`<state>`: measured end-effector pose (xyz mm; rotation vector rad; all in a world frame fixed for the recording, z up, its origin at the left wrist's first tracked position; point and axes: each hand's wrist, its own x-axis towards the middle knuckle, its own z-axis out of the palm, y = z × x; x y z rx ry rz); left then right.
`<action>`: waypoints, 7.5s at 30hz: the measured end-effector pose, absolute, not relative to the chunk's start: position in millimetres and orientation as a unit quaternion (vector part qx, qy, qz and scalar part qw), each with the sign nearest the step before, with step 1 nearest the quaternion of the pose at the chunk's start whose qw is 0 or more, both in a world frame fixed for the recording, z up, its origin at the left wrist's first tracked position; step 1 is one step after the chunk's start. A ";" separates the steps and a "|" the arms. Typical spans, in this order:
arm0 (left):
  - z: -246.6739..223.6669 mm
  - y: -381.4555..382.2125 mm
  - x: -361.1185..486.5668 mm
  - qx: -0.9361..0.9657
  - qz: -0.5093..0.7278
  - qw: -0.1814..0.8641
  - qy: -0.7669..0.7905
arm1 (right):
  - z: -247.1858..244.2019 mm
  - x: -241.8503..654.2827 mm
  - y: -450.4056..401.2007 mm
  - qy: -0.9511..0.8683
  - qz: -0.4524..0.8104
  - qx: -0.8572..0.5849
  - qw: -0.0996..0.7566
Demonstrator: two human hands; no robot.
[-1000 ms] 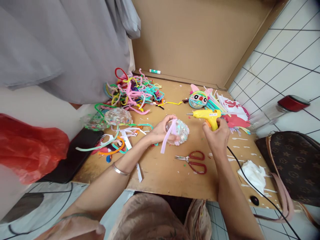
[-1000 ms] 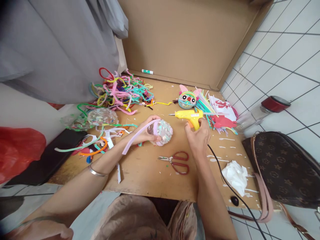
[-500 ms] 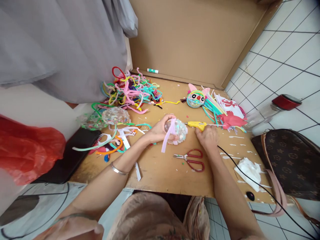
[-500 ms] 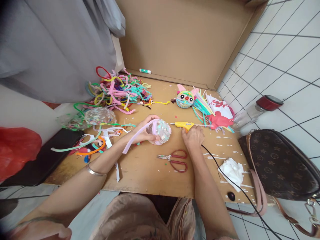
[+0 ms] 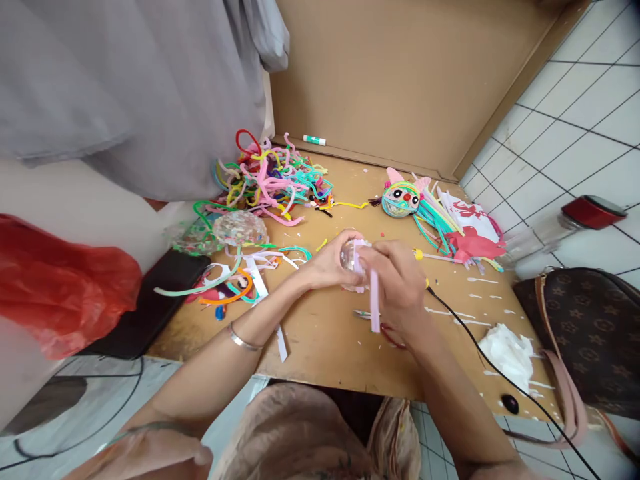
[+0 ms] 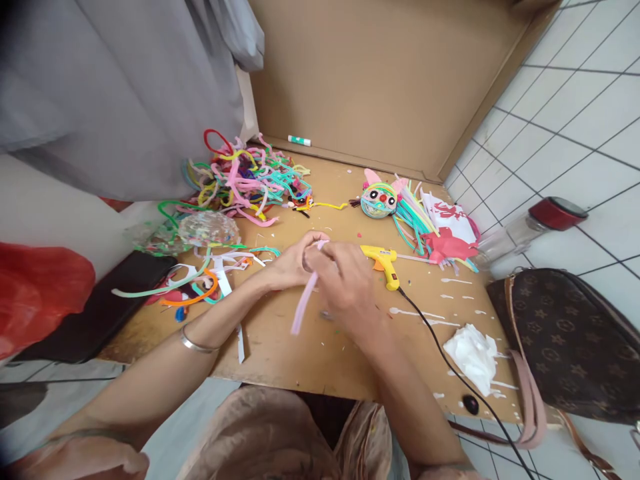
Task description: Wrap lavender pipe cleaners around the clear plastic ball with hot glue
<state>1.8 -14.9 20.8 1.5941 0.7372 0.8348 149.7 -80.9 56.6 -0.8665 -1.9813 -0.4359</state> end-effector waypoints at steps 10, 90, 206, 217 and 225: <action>19.1 -13.2 0.7 0.691 0.340 0.540 0.340 | 34.2 170.8 -82.5 -0.719 0.014 -0.413 0.559; 21.0 -16.1 -1.9 0.737 0.355 0.448 0.362 | 17.5 162.7 -75.5 -0.767 -0.095 -0.368 0.516; -1.3 -6.7 4.0 0.686 0.413 0.523 0.290 | 21.6 166.5 -76.5 -0.705 -0.044 -0.468 0.531; 14.2 -4.3 -2.3 0.632 0.387 0.588 0.323 | 0.0 240.4 -42.7 -0.553 -0.122 -0.757 0.327; 10.1 -3.5 -1.8 0.640 0.385 0.590 0.305 | -0.5 221.6 -40.8 -0.528 -0.073 -0.838 0.118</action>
